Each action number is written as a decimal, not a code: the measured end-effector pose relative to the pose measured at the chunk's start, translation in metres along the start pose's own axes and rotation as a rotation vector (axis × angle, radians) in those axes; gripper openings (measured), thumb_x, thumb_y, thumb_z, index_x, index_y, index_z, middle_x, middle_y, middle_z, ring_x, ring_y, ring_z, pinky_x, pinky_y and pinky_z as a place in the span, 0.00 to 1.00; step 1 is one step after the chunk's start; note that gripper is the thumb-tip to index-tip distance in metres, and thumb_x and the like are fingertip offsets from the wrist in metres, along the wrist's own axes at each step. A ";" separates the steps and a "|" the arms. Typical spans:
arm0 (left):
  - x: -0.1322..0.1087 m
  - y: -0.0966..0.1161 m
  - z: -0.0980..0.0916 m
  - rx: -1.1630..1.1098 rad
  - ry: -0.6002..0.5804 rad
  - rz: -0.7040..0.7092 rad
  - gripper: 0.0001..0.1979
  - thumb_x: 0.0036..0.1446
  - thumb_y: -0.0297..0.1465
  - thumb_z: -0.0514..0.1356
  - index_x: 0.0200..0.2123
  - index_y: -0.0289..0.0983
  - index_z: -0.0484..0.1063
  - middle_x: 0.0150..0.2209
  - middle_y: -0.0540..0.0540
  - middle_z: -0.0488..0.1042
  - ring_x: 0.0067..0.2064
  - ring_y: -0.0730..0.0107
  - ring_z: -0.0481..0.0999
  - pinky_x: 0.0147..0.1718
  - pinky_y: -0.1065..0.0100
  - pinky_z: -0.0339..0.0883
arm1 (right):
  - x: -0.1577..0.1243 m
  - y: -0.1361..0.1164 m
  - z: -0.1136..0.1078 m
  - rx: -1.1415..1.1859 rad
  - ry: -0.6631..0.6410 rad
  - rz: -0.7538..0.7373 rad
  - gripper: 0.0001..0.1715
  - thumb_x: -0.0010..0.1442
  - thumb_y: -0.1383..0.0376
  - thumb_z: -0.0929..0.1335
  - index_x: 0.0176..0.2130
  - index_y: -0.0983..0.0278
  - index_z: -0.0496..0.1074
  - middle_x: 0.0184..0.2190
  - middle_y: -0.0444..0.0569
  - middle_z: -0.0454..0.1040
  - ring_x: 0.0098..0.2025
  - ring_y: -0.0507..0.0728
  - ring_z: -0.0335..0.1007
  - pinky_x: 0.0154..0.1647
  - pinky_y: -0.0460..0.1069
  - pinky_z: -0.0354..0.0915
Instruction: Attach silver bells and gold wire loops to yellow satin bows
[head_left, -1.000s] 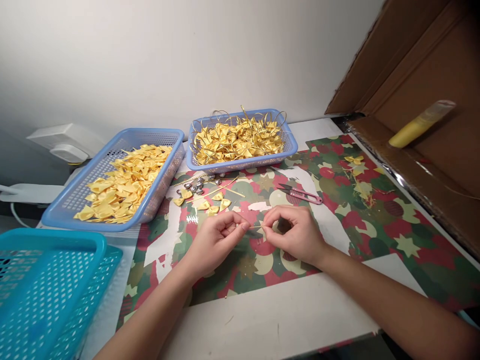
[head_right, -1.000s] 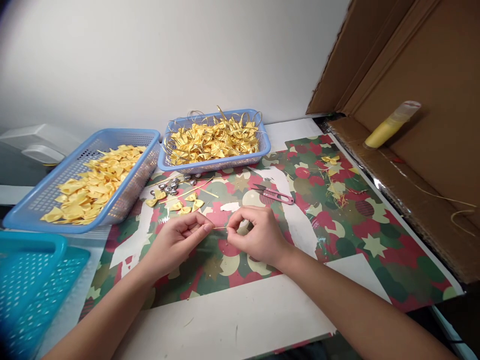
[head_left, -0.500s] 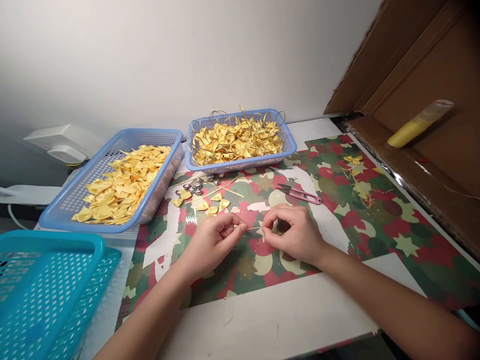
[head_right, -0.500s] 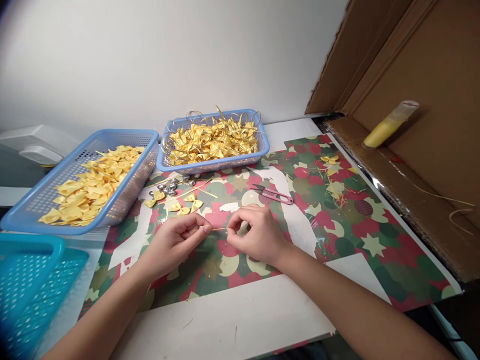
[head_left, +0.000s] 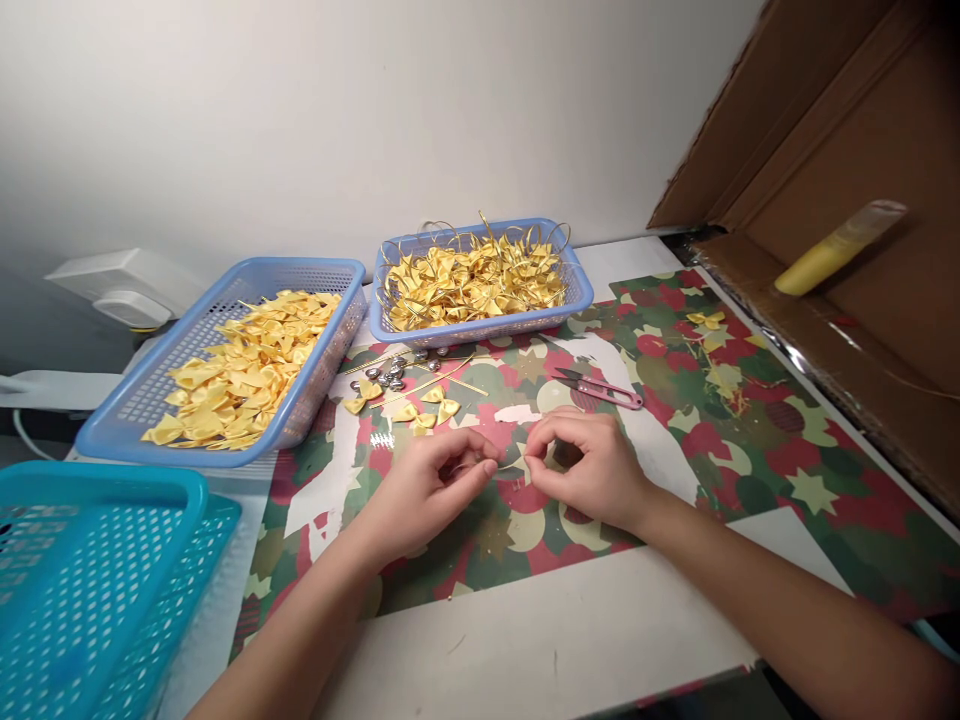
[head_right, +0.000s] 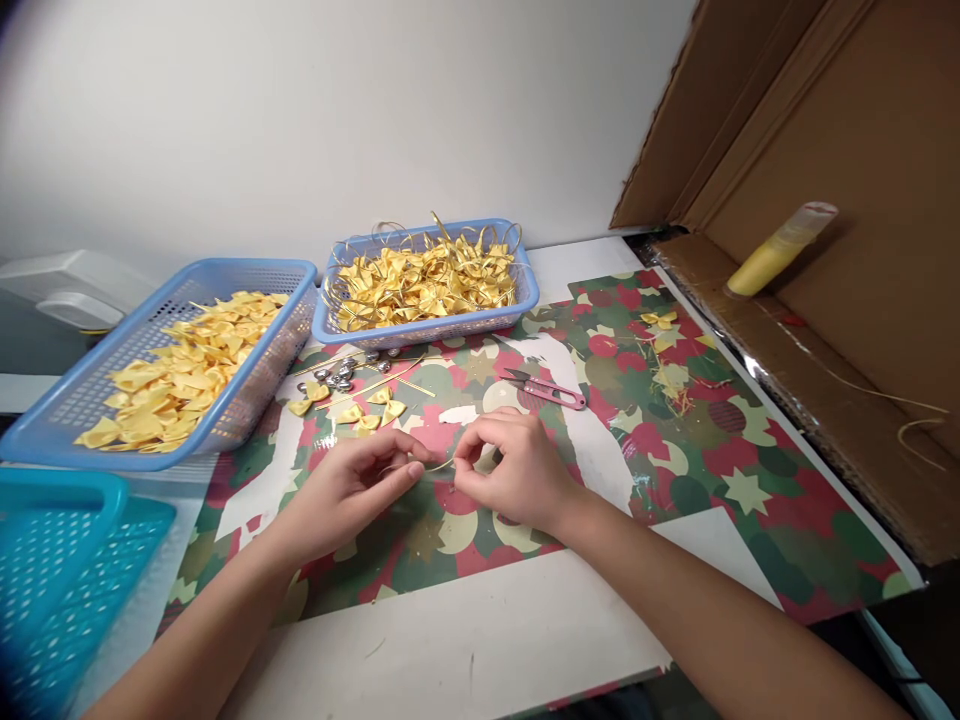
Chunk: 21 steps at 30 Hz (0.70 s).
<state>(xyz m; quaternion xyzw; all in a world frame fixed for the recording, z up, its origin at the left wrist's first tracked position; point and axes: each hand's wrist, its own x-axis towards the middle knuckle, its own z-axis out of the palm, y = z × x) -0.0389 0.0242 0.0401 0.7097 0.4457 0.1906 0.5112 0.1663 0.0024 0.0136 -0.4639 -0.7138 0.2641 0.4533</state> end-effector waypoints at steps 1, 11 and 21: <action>0.000 0.001 0.001 -0.047 -0.027 -0.007 0.11 0.61 0.37 0.57 0.39 0.36 0.73 0.23 0.53 0.64 0.24 0.75 0.63 0.24 0.73 0.59 | 0.000 0.000 0.000 0.012 -0.008 -0.034 0.10 0.47 0.77 0.67 0.23 0.62 0.67 0.22 0.42 0.74 0.26 0.51 0.69 0.33 0.48 0.66; -0.002 0.006 0.016 -0.396 -0.240 -0.202 0.13 0.62 0.40 0.57 0.35 0.35 0.71 0.27 0.50 0.70 0.25 0.76 0.65 0.25 0.73 0.61 | -0.001 -0.003 -0.001 0.007 -0.070 -0.202 0.09 0.51 0.75 0.67 0.25 0.62 0.66 0.22 0.40 0.72 0.25 0.50 0.66 0.36 0.51 0.61; -0.001 0.003 0.014 -0.338 -0.192 -0.152 0.16 0.64 0.41 0.54 0.29 0.35 0.66 0.24 0.55 0.57 0.25 0.78 0.51 0.23 0.73 0.47 | -0.001 -0.001 -0.002 0.064 -0.095 -0.151 0.07 0.53 0.73 0.69 0.28 0.62 0.67 0.24 0.41 0.72 0.28 0.51 0.68 0.39 0.51 0.62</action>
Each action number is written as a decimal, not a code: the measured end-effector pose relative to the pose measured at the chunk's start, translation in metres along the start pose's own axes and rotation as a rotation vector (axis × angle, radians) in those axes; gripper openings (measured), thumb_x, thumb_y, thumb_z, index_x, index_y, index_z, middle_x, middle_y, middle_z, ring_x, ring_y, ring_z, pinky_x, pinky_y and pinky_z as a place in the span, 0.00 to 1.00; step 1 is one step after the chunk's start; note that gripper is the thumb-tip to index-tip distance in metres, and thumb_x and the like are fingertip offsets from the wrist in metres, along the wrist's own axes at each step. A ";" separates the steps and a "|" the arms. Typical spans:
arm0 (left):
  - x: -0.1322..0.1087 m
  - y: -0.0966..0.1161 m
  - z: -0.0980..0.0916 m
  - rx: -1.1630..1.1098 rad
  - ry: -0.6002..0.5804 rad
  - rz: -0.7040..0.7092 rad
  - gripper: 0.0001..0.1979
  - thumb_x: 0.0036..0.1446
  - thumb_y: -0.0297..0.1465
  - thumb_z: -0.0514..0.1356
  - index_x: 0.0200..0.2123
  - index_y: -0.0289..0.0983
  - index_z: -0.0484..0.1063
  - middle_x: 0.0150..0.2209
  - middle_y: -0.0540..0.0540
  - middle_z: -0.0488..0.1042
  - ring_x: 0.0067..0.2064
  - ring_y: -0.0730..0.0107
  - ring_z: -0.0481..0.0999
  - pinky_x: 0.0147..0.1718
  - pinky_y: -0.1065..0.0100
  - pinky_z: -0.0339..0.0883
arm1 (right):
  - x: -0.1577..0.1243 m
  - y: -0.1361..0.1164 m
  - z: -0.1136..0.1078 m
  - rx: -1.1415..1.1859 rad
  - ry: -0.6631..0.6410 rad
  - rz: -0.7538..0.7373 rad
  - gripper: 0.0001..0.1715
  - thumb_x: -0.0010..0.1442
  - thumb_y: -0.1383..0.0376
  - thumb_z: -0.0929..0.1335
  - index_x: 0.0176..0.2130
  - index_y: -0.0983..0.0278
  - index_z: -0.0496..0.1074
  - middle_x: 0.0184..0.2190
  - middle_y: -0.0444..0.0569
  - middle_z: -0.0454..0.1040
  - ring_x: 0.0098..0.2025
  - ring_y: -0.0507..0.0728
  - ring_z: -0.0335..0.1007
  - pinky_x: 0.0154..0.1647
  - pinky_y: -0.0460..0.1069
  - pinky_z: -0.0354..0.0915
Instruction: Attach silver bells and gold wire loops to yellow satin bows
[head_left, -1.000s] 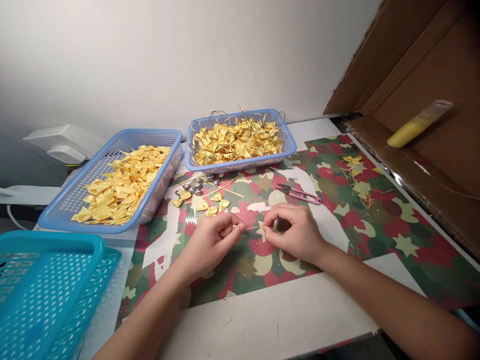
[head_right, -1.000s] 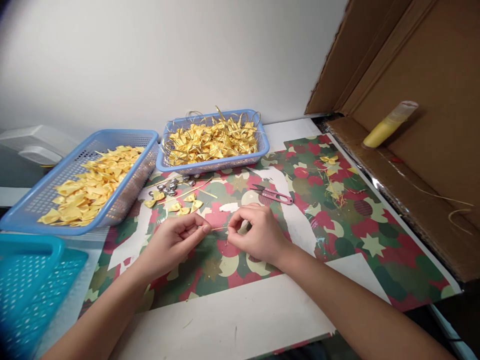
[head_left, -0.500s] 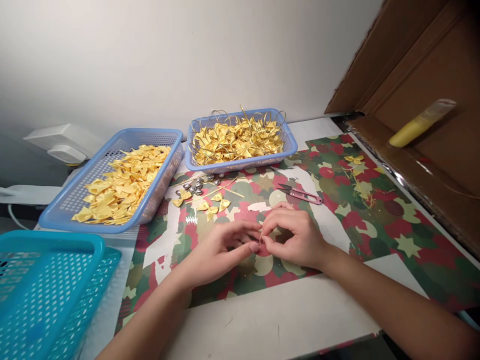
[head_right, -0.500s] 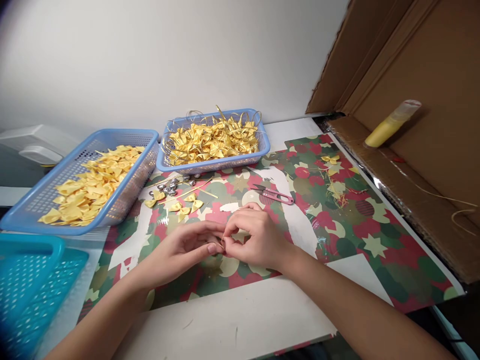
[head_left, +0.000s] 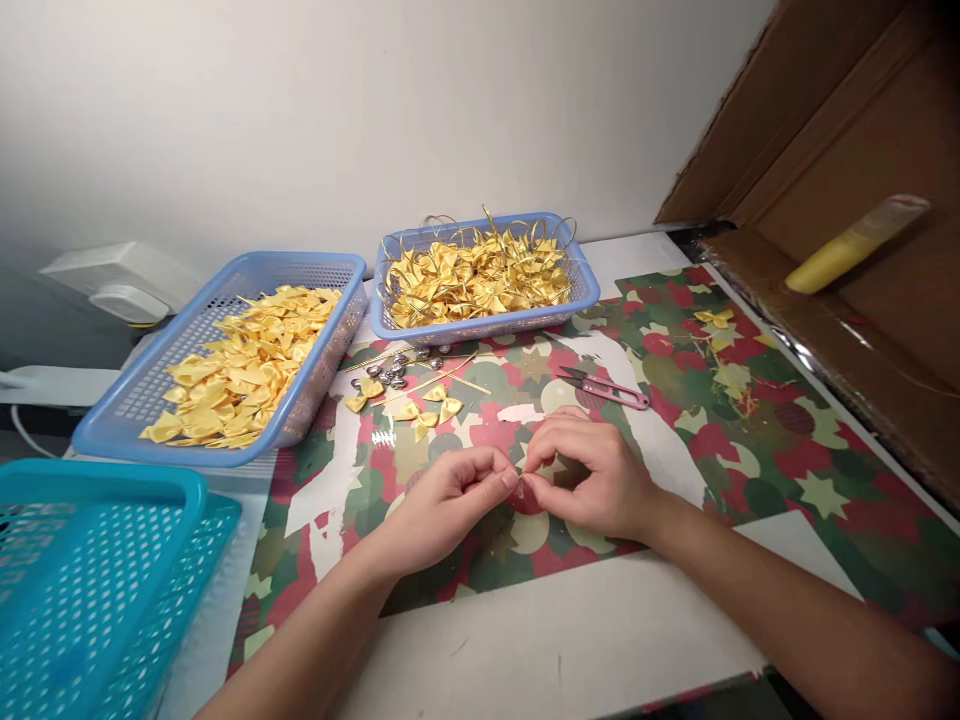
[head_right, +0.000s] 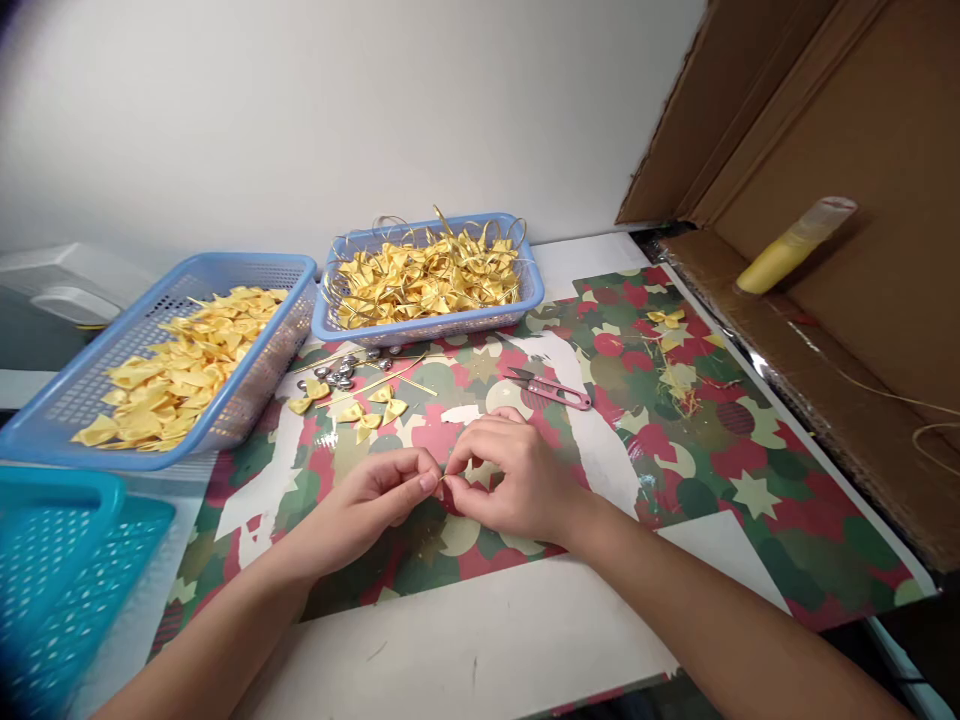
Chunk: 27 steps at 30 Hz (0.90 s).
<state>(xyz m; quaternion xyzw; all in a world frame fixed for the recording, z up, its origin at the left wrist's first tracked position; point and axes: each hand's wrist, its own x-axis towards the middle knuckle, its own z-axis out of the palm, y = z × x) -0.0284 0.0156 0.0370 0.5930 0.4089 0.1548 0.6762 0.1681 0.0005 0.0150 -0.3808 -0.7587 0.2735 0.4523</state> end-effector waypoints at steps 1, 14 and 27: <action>0.000 0.000 0.000 -0.003 0.003 0.001 0.16 0.64 0.41 0.54 0.29 0.35 0.65 0.24 0.56 0.57 0.25 0.78 0.51 0.23 0.73 0.47 | 0.000 0.000 0.000 0.003 0.004 -0.002 0.07 0.52 0.73 0.69 0.29 0.62 0.67 0.25 0.41 0.72 0.28 0.51 0.68 0.39 0.51 0.62; -0.001 -0.003 -0.004 -0.060 -0.027 0.051 0.16 0.64 0.41 0.55 0.28 0.36 0.65 0.23 0.56 0.55 0.24 0.78 0.51 0.23 0.73 0.47 | 0.000 0.000 -0.004 0.004 -0.042 0.061 0.05 0.52 0.72 0.68 0.30 0.63 0.68 0.26 0.42 0.72 0.30 0.52 0.67 0.40 0.52 0.59; -0.001 -0.003 -0.004 -0.076 -0.032 0.046 0.16 0.63 0.41 0.55 0.28 0.36 0.65 0.22 0.56 0.54 0.24 0.78 0.50 0.22 0.73 0.46 | 0.001 -0.002 -0.004 0.031 -0.034 0.053 0.07 0.52 0.73 0.66 0.26 0.63 0.66 0.22 0.39 0.69 0.26 0.49 0.63 0.40 0.51 0.57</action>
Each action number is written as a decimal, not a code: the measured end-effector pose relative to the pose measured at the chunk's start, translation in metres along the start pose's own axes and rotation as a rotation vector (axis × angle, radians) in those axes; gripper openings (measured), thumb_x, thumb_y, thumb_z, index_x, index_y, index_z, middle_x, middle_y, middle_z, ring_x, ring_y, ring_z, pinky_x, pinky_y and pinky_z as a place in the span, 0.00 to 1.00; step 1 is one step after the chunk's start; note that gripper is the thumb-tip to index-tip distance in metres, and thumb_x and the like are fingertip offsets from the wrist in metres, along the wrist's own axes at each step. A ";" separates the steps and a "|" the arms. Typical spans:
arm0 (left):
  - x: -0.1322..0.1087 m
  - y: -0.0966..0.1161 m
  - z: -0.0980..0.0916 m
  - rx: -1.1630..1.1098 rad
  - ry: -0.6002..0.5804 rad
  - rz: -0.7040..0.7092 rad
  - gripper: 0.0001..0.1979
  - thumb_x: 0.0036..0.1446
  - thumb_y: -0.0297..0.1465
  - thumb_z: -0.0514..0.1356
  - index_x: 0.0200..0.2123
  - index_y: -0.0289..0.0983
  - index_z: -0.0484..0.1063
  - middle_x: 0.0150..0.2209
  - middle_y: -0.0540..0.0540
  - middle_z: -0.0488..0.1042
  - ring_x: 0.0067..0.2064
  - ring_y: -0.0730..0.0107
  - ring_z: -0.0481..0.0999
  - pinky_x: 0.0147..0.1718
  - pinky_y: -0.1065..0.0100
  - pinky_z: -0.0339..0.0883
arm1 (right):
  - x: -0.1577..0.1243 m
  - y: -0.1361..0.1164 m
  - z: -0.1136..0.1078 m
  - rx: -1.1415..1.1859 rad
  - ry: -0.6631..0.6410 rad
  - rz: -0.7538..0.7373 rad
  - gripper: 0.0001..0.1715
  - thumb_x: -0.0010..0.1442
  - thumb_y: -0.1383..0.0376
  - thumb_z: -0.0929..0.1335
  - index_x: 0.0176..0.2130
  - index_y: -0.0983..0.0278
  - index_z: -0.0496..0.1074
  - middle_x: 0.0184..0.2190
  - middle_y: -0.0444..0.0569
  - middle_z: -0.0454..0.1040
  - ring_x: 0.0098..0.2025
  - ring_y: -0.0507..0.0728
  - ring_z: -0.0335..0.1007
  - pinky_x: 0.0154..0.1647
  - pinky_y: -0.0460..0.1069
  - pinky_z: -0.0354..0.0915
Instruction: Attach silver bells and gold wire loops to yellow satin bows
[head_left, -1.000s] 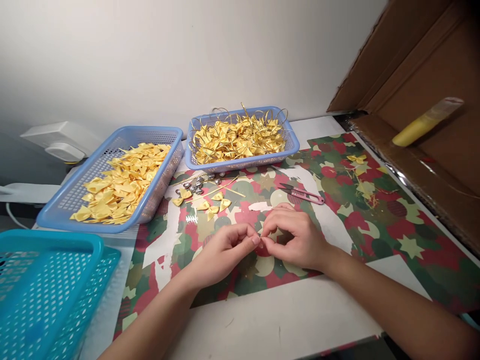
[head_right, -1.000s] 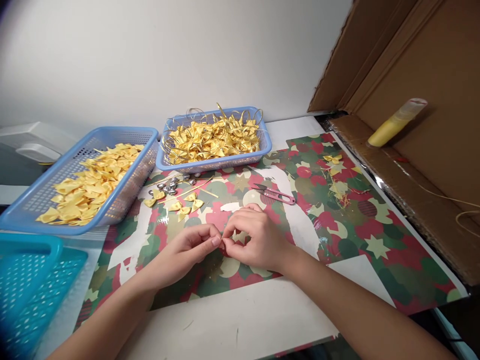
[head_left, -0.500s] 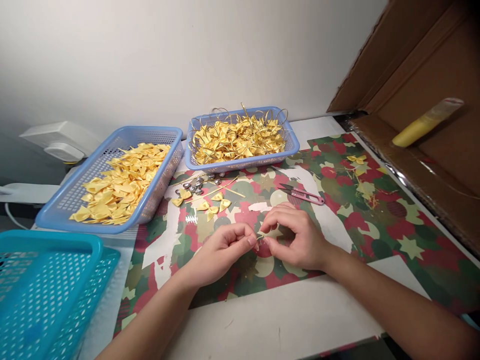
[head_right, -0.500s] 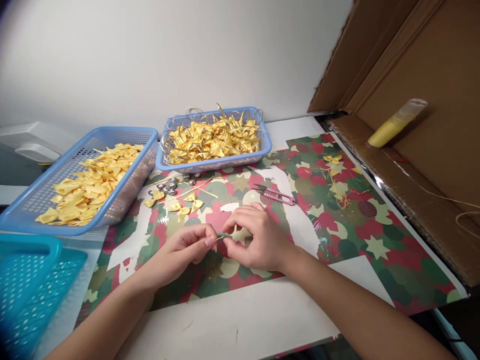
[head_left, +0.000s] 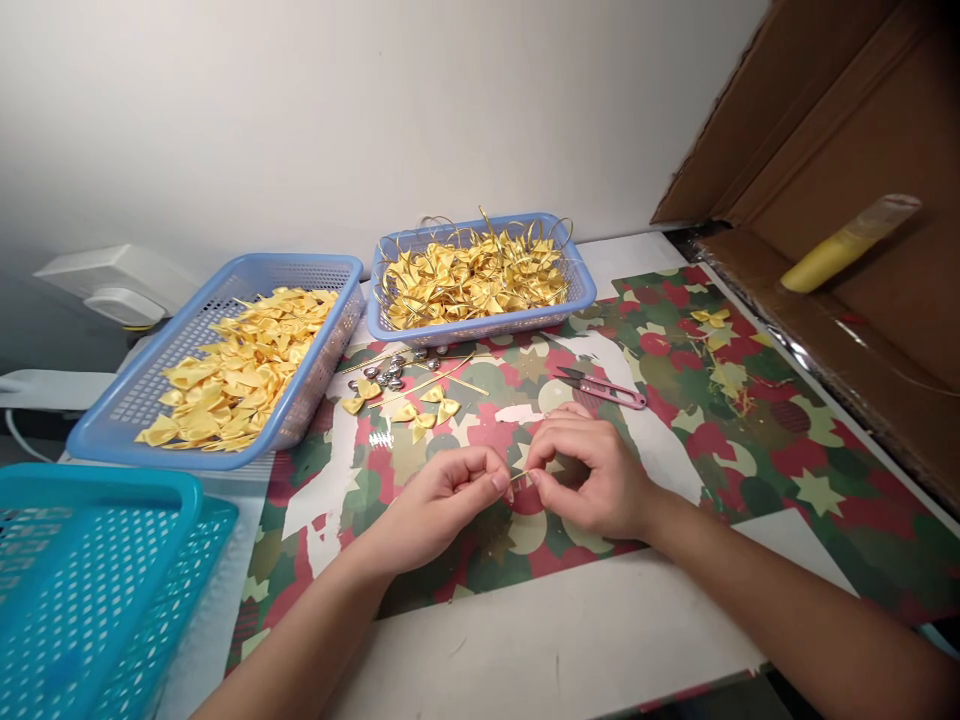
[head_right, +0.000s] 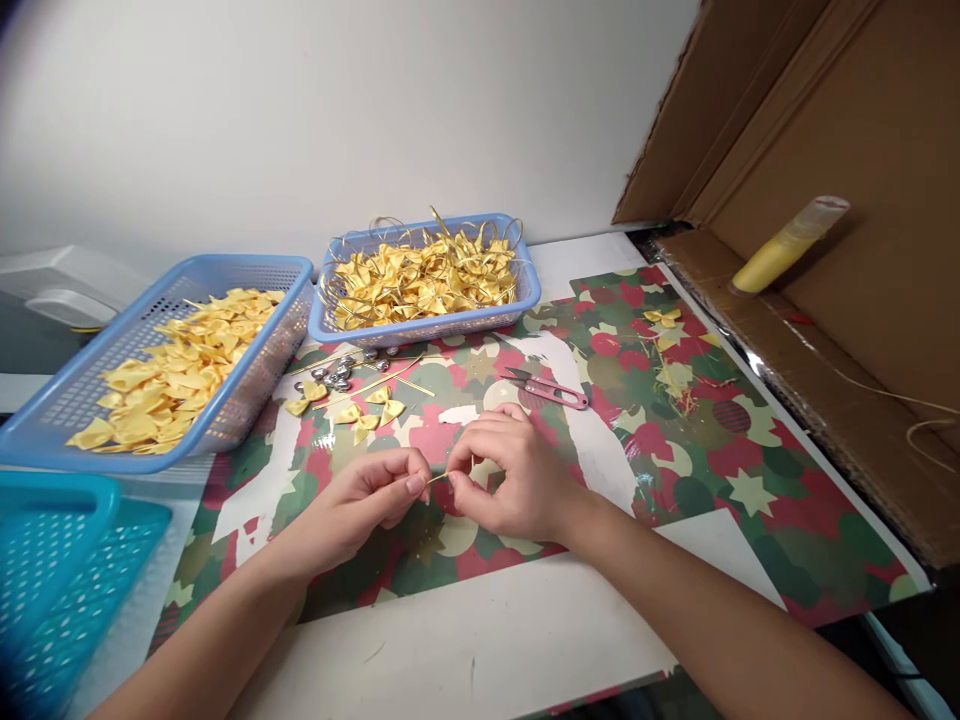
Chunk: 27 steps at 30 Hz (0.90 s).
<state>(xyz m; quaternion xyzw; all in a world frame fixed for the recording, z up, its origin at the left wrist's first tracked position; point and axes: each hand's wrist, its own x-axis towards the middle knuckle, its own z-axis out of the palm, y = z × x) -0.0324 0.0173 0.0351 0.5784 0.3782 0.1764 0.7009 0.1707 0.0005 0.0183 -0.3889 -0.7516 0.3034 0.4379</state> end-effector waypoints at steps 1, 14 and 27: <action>0.000 0.000 0.000 -0.003 0.000 -0.001 0.16 0.63 0.41 0.55 0.28 0.36 0.64 0.22 0.56 0.54 0.24 0.78 0.49 0.22 0.73 0.45 | 0.000 0.000 0.000 -0.001 0.002 0.002 0.07 0.52 0.73 0.66 0.26 0.63 0.66 0.22 0.39 0.69 0.26 0.49 0.63 0.39 0.51 0.57; 0.001 -0.001 0.000 0.025 0.016 -0.001 0.16 0.63 0.42 0.55 0.28 0.36 0.65 0.23 0.56 0.54 0.24 0.78 0.50 0.22 0.73 0.45 | -0.001 -0.002 0.000 -0.051 -0.016 0.019 0.06 0.49 0.70 0.68 0.31 0.63 0.68 0.26 0.41 0.71 0.29 0.51 0.65 0.41 0.52 0.56; 0.001 0.000 0.001 0.050 -0.028 -0.086 0.21 0.60 0.49 0.55 0.28 0.36 0.61 0.23 0.56 0.51 0.24 0.78 0.47 0.22 0.73 0.42 | 0.004 -0.001 -0.005 -0.192 -0.053 -0.104 0.06 0.55 0.72 0.64 0.27 0.62 0.64 0.23 0.40 0.69 0.28 0.50 0.63 0.45 0.53 0.54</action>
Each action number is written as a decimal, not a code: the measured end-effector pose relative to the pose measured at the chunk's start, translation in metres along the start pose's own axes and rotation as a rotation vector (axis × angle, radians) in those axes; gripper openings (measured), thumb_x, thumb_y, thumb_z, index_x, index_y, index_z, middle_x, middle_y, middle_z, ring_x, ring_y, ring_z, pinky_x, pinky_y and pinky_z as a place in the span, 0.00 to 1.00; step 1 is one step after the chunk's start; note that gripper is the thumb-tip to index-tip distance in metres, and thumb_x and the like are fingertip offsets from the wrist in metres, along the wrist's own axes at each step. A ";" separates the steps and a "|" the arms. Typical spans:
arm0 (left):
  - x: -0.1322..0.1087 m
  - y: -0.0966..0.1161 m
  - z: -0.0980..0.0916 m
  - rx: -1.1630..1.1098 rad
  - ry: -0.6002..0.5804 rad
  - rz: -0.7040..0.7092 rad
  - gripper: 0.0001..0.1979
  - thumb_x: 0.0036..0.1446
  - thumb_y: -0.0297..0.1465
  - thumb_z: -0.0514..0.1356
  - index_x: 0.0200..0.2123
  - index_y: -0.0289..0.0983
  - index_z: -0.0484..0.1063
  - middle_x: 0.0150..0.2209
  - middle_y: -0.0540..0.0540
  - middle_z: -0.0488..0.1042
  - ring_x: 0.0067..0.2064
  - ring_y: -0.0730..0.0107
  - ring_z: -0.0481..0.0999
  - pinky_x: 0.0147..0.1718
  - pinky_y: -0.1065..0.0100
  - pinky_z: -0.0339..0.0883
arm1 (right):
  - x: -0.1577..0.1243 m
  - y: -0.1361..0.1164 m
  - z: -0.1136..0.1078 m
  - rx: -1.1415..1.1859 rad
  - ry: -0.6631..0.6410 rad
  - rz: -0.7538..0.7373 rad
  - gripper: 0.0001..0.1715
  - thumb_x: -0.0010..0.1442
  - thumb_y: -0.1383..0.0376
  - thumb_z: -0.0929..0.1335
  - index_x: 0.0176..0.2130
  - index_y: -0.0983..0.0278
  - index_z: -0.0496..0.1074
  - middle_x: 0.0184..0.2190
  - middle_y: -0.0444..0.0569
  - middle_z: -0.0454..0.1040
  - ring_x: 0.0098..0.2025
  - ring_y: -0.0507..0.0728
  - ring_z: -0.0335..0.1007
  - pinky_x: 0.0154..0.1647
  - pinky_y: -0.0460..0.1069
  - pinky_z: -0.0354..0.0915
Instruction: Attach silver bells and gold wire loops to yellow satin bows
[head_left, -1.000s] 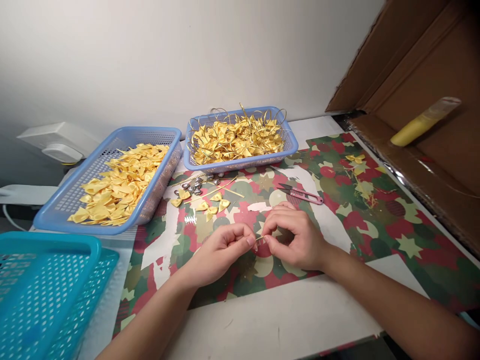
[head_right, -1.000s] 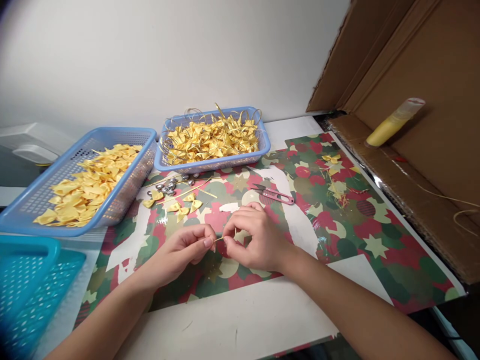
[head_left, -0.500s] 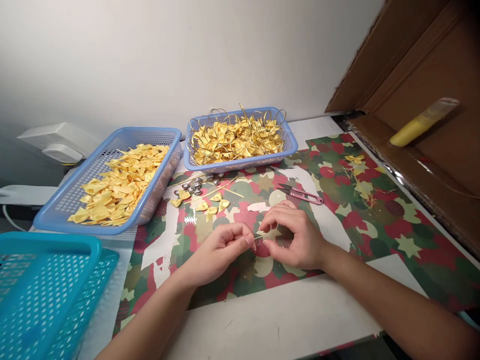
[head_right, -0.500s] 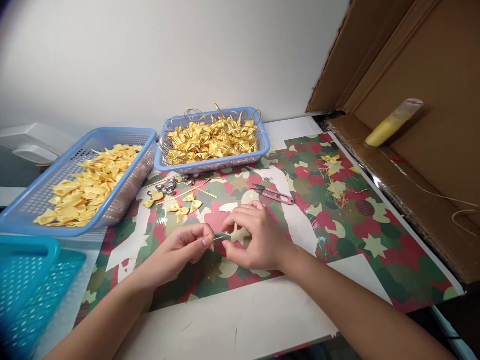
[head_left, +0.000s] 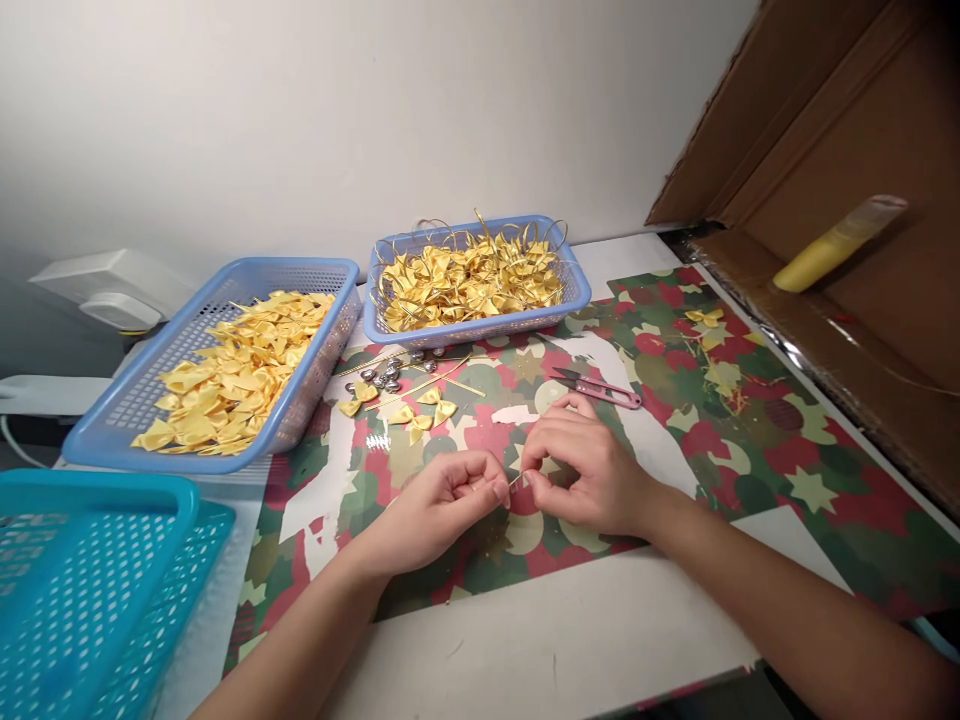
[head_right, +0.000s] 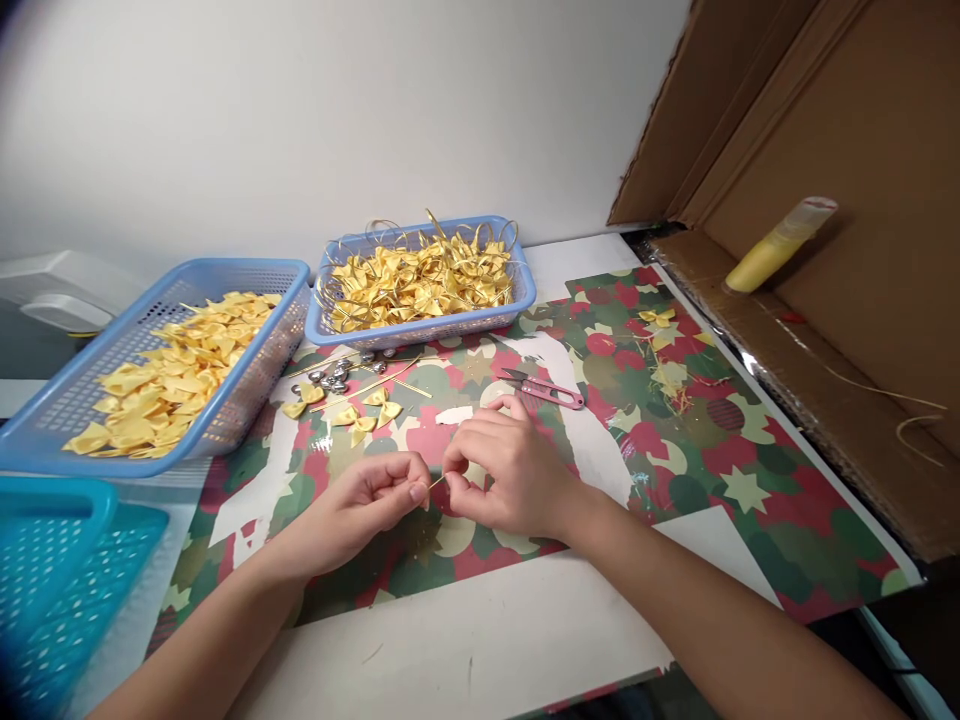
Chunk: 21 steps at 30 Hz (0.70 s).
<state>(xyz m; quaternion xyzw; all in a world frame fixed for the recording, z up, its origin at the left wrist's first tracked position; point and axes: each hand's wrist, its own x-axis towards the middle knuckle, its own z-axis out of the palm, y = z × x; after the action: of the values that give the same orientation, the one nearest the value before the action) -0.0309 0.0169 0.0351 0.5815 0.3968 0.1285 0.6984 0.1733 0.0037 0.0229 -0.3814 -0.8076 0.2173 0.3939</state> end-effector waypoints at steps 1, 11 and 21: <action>0.000 0.000 0.000 -0.005 -0.004 -0.002 0.21 0.60 0.49 0.55 0.28 0.36 0.61 0.23 0.56 0.51 0.24 0.77 0.47 0.22 0.73 0.42 | 0.001 0.001 -0.003 -0.016 -0.046 -0.015 0.06 0.56 0.72 0.63 0.28 0.62 0.64 0.24 0.41 0.70 0.29 0.51 0.64 0.46 0.53 0.54; 0.002 -0.004 -0.004 -0.052 0.065 0.093 0.20 0.61 0.46 0.56 0.27 0.36 0.61 0.22 0.57 0.53 0.23 0.79 0.48 0.21 0.73 0.43 | 0.003 0.021 -0.034 -0.061 -0.028 0.156 0.07 0.62 0.67 0.64 0.42 0.62 0.67 0.36 0.47 0.73 0.38 0.54 0.67 0.46 0.53 0.58; 0.001 0.000 0.000 -0.032 0.041 0.105 0.20 0.60 0.47 0.56 0.27 0.36 0.63 0.21 0.56 0.53 0.23 0.78 0.49 0.21 0.73 0.43 | 0.000 -0.001 -0.001 0.308 -0.014 0.144 0.03 0.58 0.69 0.70 0.35 0.62 0.74 0.30 0.45 0.77 0.36 0.53 0.70 0.42 0.50 0.65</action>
<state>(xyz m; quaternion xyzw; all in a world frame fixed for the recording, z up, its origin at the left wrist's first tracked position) -0.0299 0.0172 0.0352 0.5876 0.3779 0.1830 0.6917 0.1737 0.0030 0.0245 -0.3718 -0.7380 0.3689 0.4255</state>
